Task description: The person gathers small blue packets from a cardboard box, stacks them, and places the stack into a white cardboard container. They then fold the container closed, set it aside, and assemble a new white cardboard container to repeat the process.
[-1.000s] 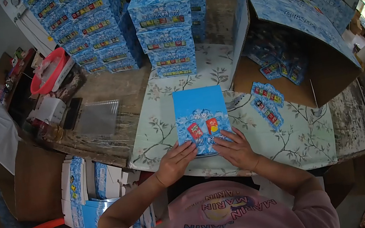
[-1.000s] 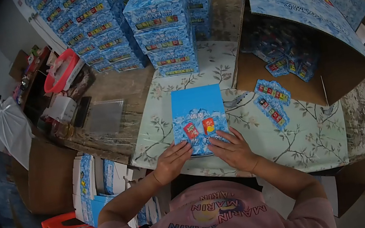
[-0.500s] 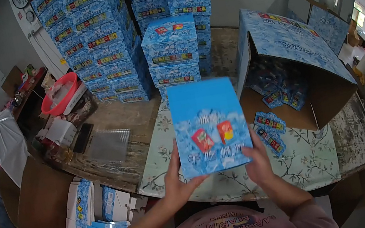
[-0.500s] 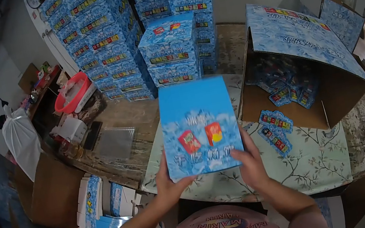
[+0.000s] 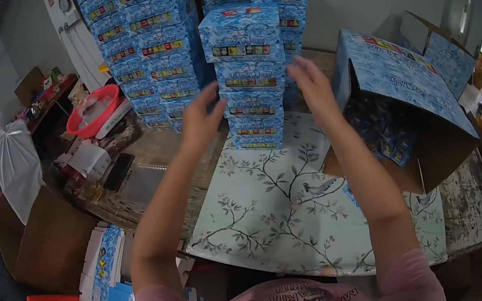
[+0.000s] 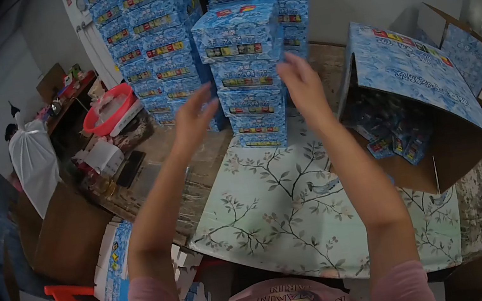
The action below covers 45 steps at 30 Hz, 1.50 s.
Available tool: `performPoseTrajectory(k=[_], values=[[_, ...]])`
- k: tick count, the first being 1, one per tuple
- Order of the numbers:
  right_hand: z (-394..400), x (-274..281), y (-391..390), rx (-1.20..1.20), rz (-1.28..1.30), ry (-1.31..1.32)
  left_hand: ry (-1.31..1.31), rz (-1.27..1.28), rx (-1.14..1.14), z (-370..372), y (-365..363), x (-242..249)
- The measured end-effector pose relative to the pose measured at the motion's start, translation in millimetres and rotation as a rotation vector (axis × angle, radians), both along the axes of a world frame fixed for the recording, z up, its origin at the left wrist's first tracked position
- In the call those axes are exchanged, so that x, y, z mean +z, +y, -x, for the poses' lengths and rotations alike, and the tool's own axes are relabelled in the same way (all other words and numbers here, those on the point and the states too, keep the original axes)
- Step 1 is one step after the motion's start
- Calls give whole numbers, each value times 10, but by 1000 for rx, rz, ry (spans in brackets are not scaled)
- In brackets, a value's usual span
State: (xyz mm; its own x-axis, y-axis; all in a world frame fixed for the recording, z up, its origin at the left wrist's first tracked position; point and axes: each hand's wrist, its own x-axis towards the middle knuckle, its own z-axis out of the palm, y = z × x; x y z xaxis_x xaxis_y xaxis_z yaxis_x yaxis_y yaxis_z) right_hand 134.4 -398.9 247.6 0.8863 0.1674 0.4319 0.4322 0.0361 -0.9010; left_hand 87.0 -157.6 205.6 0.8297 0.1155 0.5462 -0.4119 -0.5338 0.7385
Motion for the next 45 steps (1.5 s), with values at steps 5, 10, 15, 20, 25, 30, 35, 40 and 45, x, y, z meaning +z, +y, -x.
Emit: performPoseTrajectory(k=[5, 10, 15, 20, 25, 30, 35, 40, 45], values=[[497, -1518, -488, 89, 250, -13, 258, -23, 314, 1512, 173, -1103], [1146, -2450, -684, 93, 687, 67, 345, -164, 948, 3017, 631, -2197], [1195, -2718, -670, 73, 953, -369, 479, -155, 1202, 3586, 1031, -2318], [1190, -2717, -661, 77, 951, -364, 769, -251, 1886, 4024, 1954, -2436], [1163, -2757, -685, 81, 937, -387, 1033, 517, 1824, 4989, 2380, -2575], [1180, -2731, -651, 47, 955, -380, 863, 257, 2144, 4889, 2154, -2521], [1177, -2713, -667, 51, 935, -392, 796, 229, 2189, 4790, 2147, -2270], [1176, -2739, -667, 65, 908, -393, 659, 156, 2102, 5057, 2250, -2083], [1157, -2776, -684, 76, 864, -382, 26, 211, 1884, 5242, 2489, -1817]])
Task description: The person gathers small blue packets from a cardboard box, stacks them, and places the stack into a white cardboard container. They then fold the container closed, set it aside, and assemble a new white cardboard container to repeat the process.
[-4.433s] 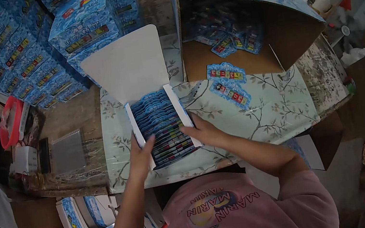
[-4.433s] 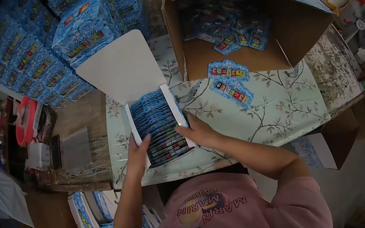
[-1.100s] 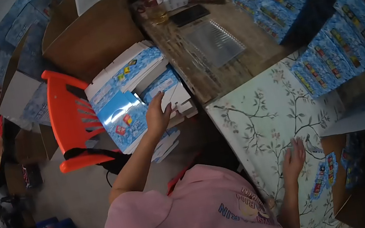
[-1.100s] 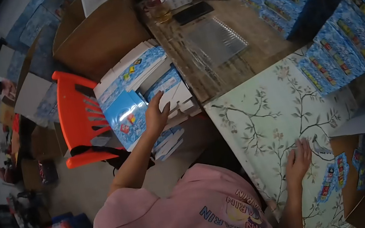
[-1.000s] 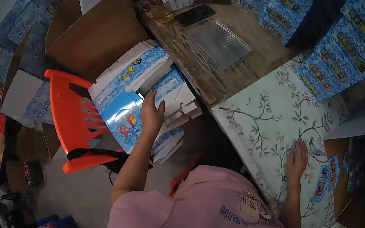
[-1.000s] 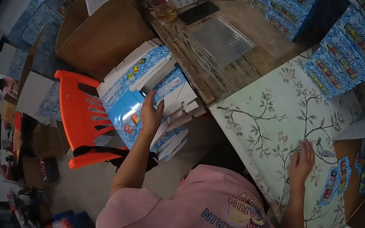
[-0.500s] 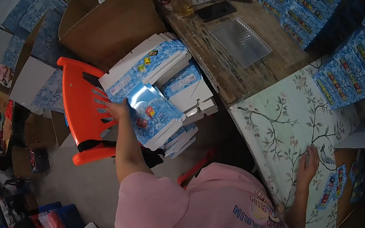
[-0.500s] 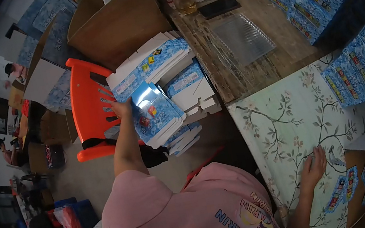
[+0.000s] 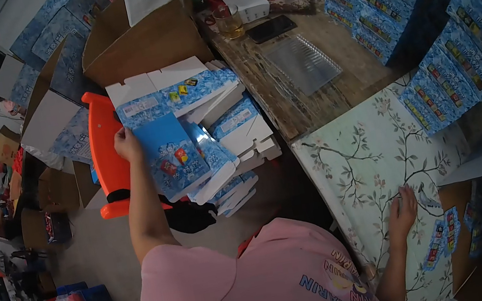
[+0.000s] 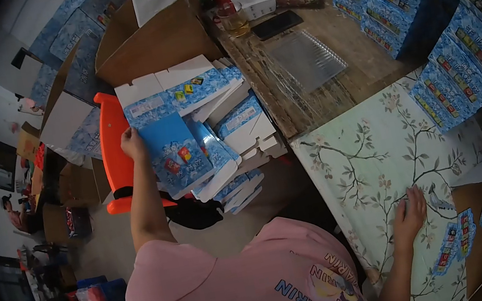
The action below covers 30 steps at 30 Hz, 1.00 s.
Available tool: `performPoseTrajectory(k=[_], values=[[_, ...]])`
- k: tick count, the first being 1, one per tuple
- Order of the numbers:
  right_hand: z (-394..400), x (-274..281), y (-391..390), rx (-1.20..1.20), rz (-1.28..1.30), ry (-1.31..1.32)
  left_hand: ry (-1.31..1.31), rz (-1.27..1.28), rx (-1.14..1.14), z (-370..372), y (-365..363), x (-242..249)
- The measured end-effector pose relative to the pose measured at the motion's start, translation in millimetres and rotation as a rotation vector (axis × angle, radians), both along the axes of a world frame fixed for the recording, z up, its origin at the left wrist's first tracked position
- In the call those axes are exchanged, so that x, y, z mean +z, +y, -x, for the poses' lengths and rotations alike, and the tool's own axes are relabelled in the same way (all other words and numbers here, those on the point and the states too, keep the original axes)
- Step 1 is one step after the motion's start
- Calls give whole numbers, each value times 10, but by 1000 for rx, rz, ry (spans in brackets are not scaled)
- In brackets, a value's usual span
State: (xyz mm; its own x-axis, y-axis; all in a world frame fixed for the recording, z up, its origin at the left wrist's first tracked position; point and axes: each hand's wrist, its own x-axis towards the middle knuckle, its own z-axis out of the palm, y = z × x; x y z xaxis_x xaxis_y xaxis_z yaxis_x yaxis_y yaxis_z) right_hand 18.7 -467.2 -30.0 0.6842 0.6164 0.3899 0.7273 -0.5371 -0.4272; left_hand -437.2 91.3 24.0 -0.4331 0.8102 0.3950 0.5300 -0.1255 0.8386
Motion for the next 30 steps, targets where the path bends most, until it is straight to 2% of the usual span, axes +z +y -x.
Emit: performPoseTrajectory(k=[1, 3, 4, 5, 6, 8, 9, 11, 14, 16, 18, 20, 21, 23, 24, 25, 29, 30], values=[[-4, -17, 17, -9, -11, -6, -265, -173, -197, -33, 38, 129], [-7, 35, 50, 13, -11, -38, -453, -161, -487, -504, -389, 973], [-11, 104, 105, -13, -17, -53, -418, -148, -630, -674, -544, 1297], [48, 343, 321, 30, -157, 241, -382, -133, -776, -837, -704, 1574], [128, 616, 544, 70, -303, 533, -396, -129, -813, -1042, -930, 1855], [286, 1279, 942, 281, -467, 647, -181, -79, -980, -1463, -1394, 2272], [296, 1435, 1110, 370, -537, 685, -197, -79, -1027, -1627, -1516, 2366], [358, 1776, 1429, 413, -632, 758, -149, -63, -1263, -1916, -1689, 2476], [359, 1972, 1667, 390, -719, 720, -105, -115, -1528, -2273, -1838, 2513], [328, 2022, 1661, 471, -751, 926, -88, -181, -1549, -2456, -1926, 2523], [254, 2039, 1619, 470, -827, 981, -70, -231, -1545, -2588, -2069, 2556], [219, 2006, 1593, 501, -978, 1123, 517, -944, -1135, -2706, -2302, 2674], [163, 1913, 1563, 542, -1036, 1130, 515, -935, -1149, -2774, -2424, 2679], [113, 1624, 1393, 498, -1109, 1212, 529, -1216, -1310, -2906, -2691, 2645], [74, 1471, 1294, 473, -1191, 1281, 573, -1186, -1393, -3009, -2791, 2556], [103, 1276, 1102, 374, -1145, 1309, 613, -1159, -1471, -3123, -2856, 2403], [534, 674, 249, -227, -768, 1340, 706, -860, -1730, -3524, -2852, 1264], [644, 549, 79, -245, -771, 1337, 882, -578, -1843, -3571, -2844, 945]])
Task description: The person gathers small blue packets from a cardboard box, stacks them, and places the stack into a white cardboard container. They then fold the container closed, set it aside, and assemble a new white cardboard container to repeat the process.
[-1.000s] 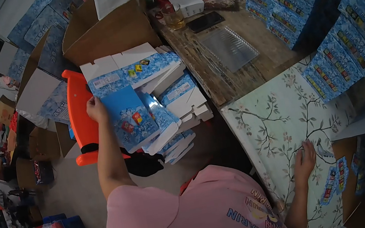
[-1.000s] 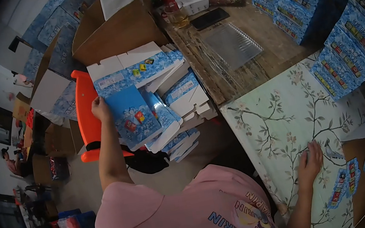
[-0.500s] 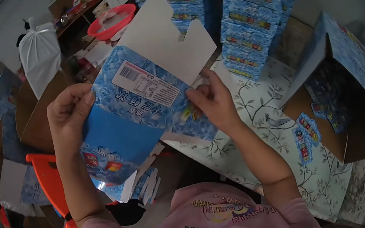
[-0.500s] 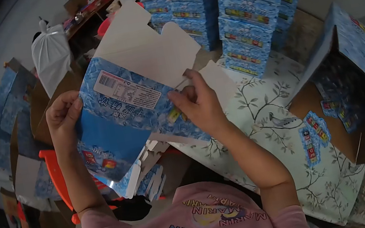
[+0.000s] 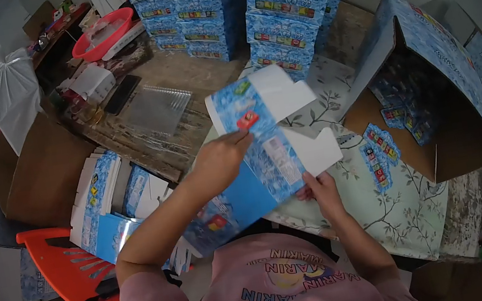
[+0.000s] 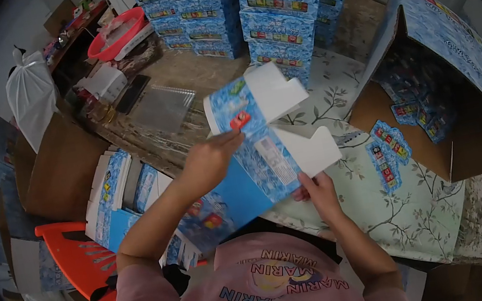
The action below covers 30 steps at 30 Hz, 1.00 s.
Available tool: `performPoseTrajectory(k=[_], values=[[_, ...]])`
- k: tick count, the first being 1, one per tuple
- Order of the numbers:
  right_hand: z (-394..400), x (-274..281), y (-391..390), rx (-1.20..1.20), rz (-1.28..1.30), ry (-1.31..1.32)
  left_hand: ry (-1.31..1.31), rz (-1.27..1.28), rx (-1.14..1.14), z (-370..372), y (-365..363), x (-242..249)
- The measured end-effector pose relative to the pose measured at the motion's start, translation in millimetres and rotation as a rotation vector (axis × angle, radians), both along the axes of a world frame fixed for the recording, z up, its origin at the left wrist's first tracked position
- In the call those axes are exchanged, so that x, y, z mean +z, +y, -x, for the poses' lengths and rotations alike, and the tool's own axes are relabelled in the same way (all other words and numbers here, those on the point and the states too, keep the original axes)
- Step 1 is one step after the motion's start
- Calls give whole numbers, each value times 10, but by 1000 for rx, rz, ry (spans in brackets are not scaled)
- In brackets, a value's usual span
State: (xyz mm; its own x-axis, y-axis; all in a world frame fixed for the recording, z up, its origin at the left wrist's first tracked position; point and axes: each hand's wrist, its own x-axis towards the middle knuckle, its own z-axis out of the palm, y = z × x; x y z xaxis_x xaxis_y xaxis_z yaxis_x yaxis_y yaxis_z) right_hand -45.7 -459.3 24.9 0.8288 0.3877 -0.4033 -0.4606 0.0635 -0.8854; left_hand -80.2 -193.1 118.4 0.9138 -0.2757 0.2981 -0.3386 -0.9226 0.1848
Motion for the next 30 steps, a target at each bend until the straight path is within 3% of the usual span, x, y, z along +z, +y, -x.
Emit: performPoseTrajectory(k=[1, 2, 3, 5, 6, 8, 11, 12, 15, 17, 19, 20, 21, 22, 23, 24, 25, 26, 27, 28, 30], values=[[94, -117, -157, 51, 207, -137, 291, 22, 39, -10, -5, -267], [135, -169, -243, 106, 413, -274, 293, 26, 30, 26, -25, -475], [140, -127, -272, 98, 416, -273, 327, 127, 94, 70, -46, -646], [158, 119, -295, 116, 295, -724, 362, 223, 152, 94, -52, -640], [152, 376, -279, 112, 294, -719, 153, 430, 206, 148, -60, -476], [52, 1093, -199, 280, 323, -1393, -153, 745, 225, 275, -41, -79], [-89, 1727, -164, 254, 252, -1520, -390, 1104, 63, 421, -105, 639], [-191, 1849, -197, 294, 257, -1492, -540, 1019, 251, 469, 175, 343], [-513, 2025, -184, 165, 422, -1722, -507, 946, 230, 417, 188, 453], [-657, 1947, -207, 226, 399, -1733, -637, 937, 249, 239, 46, 386], [-781, 1602, -273, 603, 480, -1436, -729, 730, 68, 127, -126, 335], [-840, 1388, -356, 739, 578, -1275, -542, 597, 61, 32, -135, 124], [-803, 1258, -381, 734, 591, -1259, -357, 463, 50, -71, -146, -101], [-732, 1156, -402, 635, 525, -1025, -349, 475, 39, -150, -221, -156], [-665, 1060, -414, 533, 457, -798, -209, 351, -71, -254, -327, -192], [-594, 946, -408, 528, 472, -790, -72, 225, -180, -359, -435, -214], [-487, 816, -381, 239, 376, -880, -66, 237, -190, -480, -536, -221], [-362, 700, -349, -55, 276, -958, 213, 71, -259, -613, -626, -216], [-236, 615, -317, -239, 397, -1113, 486, -103, -327, -701, -678, -215], [-125, 524, -295, -247, 408, -1111, 485, -102, -340, -742, -698, -219], [40, 394, -239, -136, 537, -1745, 526, -80, -304, -802, -726, -227]])
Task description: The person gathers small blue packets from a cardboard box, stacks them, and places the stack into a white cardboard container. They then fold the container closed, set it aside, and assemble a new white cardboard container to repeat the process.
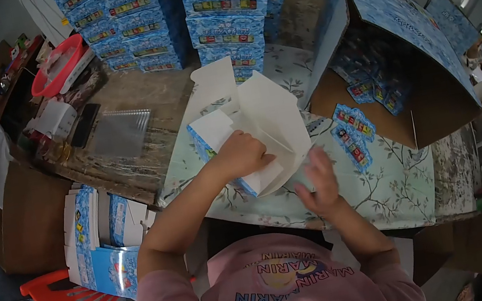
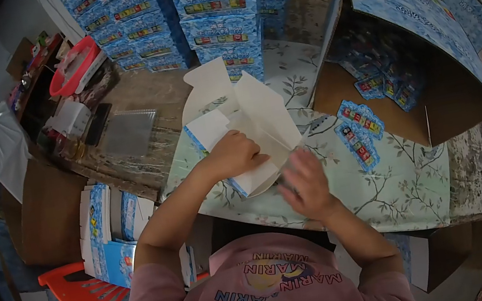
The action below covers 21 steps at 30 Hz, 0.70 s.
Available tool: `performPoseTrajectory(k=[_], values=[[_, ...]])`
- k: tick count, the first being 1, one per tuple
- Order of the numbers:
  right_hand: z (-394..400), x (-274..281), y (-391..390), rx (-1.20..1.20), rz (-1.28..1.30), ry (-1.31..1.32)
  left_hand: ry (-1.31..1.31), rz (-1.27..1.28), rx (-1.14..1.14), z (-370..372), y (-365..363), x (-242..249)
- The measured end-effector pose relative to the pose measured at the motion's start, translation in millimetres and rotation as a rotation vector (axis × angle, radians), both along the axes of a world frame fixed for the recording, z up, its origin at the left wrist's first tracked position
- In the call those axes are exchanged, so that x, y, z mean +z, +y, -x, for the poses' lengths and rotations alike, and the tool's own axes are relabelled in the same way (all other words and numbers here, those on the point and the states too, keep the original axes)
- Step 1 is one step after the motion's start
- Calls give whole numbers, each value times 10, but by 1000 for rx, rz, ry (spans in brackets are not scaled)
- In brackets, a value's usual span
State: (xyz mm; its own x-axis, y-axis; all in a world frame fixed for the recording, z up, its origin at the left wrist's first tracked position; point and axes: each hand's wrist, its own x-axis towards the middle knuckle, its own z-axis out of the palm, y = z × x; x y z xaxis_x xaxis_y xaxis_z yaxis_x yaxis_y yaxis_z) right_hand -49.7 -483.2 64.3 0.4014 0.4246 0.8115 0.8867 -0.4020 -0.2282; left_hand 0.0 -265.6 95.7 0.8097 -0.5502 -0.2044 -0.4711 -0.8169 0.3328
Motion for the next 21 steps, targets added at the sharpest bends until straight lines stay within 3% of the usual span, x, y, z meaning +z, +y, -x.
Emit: performPoseTrajectory(k=[1, 3, 4, 6, 7, 9, 10, 12, 13, 15, 17, 18, 20, 21], values=[[28, 56, 113, -15, -4, 4, 4, -4, -15, 5, 16, -14], [-12, 181, 310, -10, 345, 202, -131, 703, 344, 32, 74, -28], [-68, 185, 335, -16, 335, 203, -272, 990, 500, 13, 87, 1], [-174, 191, 401, 0, 525, 354, -1107, 820, 563, -219, 262, 78], [-209, 222, 433, 10, 523, 359, -1105, 811, 570, -352, 352, 122], [-234, 306, 457, 33, 673, 522, -1317, 445, 571, -539, 469, 231], [-241, 302, 433, 27, 672, 518, -1321, 449, 567, -505, 490, 261], [-296, 292, 338, 181, 418, 410, -706, 715, 622, -379, 494, 310], [-353, 316, 266, 173, 414, 402, -712, 718, 611, -306, 474, 276], [-479, 375, 83, -53, -263, 267, -693, 662, 280, -136, 439, 111], [-718, 505, 22, -122, -503, 722, -645, 527, 177, -52, 293, -45], [-857, 479, 58, -128, -504, 734, -606, 393, 74, -13, 219, -120], [-1105, 392, 152, 358, -444, 1311, -562, 367, 62, -29, 158, -251], [-1114, 390, 207, 358, -447, 1304, -527, 343, 55, -45, 148, -240]])
